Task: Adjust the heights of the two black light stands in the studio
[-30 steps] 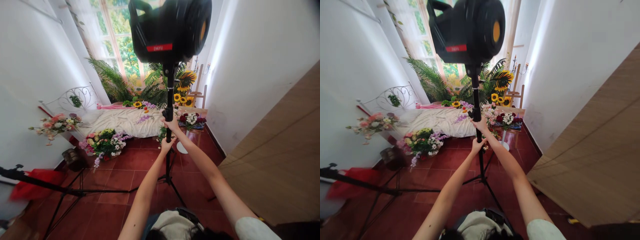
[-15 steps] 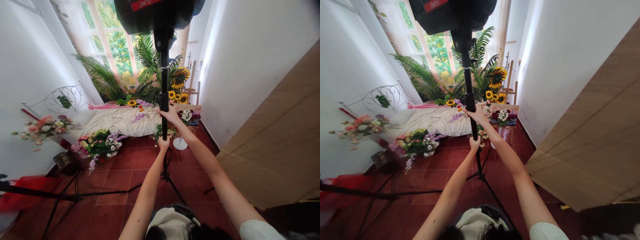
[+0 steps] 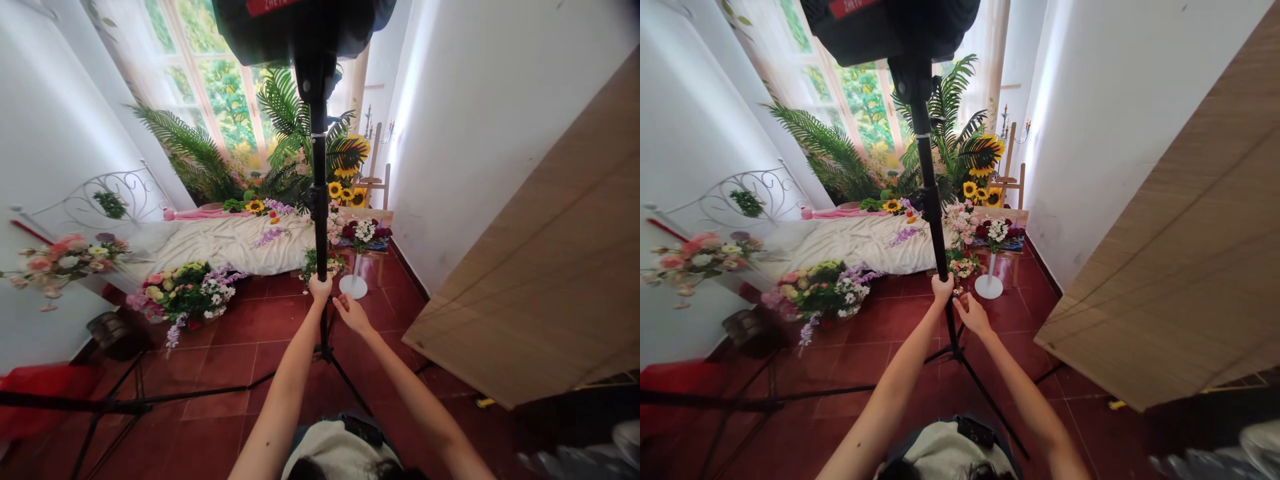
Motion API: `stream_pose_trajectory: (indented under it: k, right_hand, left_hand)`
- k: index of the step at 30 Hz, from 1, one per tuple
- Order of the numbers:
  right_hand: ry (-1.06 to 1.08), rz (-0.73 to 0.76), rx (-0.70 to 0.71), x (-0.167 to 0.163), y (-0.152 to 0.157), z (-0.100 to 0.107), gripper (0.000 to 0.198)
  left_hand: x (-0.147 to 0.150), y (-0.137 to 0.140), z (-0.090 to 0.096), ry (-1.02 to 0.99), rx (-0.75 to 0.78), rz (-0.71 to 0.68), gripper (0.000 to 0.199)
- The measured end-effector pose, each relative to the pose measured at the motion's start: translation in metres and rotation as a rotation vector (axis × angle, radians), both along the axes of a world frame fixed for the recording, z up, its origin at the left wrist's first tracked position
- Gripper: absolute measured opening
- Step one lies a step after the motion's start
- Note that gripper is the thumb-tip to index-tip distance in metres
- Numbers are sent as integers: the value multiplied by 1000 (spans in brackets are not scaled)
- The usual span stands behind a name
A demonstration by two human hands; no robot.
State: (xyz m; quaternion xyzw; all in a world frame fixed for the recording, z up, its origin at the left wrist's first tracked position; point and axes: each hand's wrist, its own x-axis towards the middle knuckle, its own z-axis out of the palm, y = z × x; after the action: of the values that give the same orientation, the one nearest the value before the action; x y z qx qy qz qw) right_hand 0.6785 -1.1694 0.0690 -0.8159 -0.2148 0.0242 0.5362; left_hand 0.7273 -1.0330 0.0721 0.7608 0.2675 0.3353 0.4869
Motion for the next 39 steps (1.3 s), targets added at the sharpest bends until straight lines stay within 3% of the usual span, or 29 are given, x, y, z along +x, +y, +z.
stream_pose_trajectory:
  k: [5,9,13,15,17,19,22,24,26,28,30,32,35,39]
  right_hand:
    - [230,1,161,3,20,-15,45]
    - [678,-7,451,7,36,-21,40]
    - [1118,211,878,6,40,-18,25]
    - [1157,286,949,5,39,-15,23]
    - [1091,259,819,2,36,-11,26]
    - [895,130,528,-2,31,-7,35]
    - [332,-65,27,-10,21,2,42]
    - [-5,-99,-249,-15,16,8,42]
    - [-176,-91,-436,-16,15,14,44]
    - [-226,-56,-525,-13,15,18,43]
    - [-234,-17,-513,-8,15,19,39]
    - [-206,8,-406,-3,15,16,32]
    - [-32,7,-100,3,16,7,26]
    - [510,103,369,7,26,-6,33]
  left_hand:
    - [0,0,0,1,-5,-18,27]
    - [-2,-1,3,27,-32,-15,25]
    - [-5,-3,8,27,-56,-21,22]
    - [-6,-5,10,33,-68,-17,21]
    - [-7,-5,13,44,-73,-20,20]
    - [-7,-5,14,57,-76,-24,20]
    - [-8,-5,15,67,-84,-24,20]
    - [-8,-5,16,65,-91,-21,20]
    - [-8,-5,17,59,-97,-18,19]
    - [-8,-6,18,51,-101,-18,19]
    - [-8,-6,18,48,-106,-21,18]
    - [-9,-6,19,44,-108,-27,18]
    - [-10,-6,19,38,-103,-39,18]
    - [-12,-7,21,28,-116,-41,18]
